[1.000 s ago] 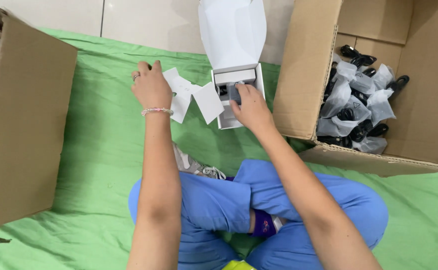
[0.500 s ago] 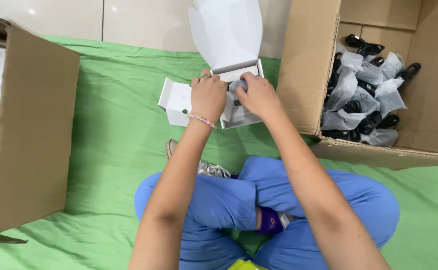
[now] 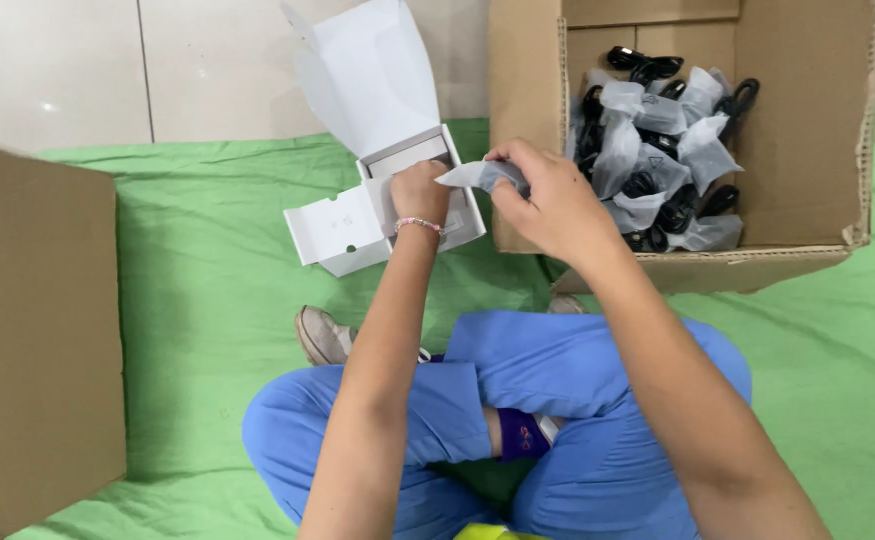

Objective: The person is seen unboxing and re-organizing electronic components (cables and devices) from larger cardboard boxes into smaller individual boxes.

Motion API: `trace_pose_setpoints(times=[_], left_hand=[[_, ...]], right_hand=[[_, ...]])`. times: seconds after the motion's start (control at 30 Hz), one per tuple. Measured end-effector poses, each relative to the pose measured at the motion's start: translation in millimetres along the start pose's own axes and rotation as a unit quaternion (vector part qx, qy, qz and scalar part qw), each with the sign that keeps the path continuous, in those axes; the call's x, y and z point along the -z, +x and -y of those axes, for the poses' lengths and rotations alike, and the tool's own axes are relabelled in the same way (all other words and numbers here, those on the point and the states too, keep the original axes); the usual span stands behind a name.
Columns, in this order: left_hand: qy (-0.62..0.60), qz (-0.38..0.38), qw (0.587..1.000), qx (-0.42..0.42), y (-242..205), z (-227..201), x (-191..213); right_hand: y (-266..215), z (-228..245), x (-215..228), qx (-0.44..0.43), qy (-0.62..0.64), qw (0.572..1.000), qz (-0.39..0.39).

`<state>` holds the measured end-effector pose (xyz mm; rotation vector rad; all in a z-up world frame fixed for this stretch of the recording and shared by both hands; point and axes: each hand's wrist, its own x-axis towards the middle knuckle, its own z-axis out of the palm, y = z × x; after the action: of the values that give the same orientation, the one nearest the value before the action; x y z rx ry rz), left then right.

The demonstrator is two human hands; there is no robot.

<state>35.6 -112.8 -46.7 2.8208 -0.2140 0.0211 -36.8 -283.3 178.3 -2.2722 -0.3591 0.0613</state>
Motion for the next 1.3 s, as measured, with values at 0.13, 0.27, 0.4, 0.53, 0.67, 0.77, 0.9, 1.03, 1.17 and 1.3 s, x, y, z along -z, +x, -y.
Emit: trace_pose_setpoints(times=[0.13, 0.27, 0.4, 0.53, 0.67, 0.77, 0.9, 1.03, 1.17, 1.3], left_hand=[[0.087, 0.01, 0.995, -0.042, 8, 7, -19], [0.116, 0.046, 0.989, -0.075, 3, -13, 59], [-0.053, 0.03, 0.998, -0.006, -2, -41, 142], [-0.23, -0.052, 0.972, -0.008, -3, -86, 187], [-0.415, -0.055, 0.903, -0.094, 10, -157, 185], [-0.481, 0.036, 0.871, -0.098, 21, -196, 146], [-0.434, 0.018, 0.892, -0.123, 12, -199, 142], [-0.387, -0.083, 0.915, -0.082, -12, -95, 159], [-0.108, -0.184, 0.977, -0.009, -48, 64, 149], [-0.013, -0.142, 0.985, 0.097, -85, 252, 46]], right_hand=[[-12, -26, 3, -0.017, 0.031, 0.998, -0.044], [-14, -30, 28, -0.038, 0.084, 0.994, -0.067], [-21, -54, 65, -0.052, 0.022, 0.997, -0.062], [-41, -95, 99, -0.098, -0.08, 0.991, -0.034], [-48, -115, 115, -0.096, -0.113, 0.987, -0.068], [-48, -99, 123, -0.063, -0.078, 0.986, -0.135], [-38, -77, 112, -0.027, 0.007, 0.978, -0.206], [-19, -45, 63, 0.016, 0.032, 0.986, -0.164], [1, -42, -37, 0.075, 0.043, 0.995, -0.048], [7, -37, -139, 0.072, 0.026, 0.996, 0.046]])
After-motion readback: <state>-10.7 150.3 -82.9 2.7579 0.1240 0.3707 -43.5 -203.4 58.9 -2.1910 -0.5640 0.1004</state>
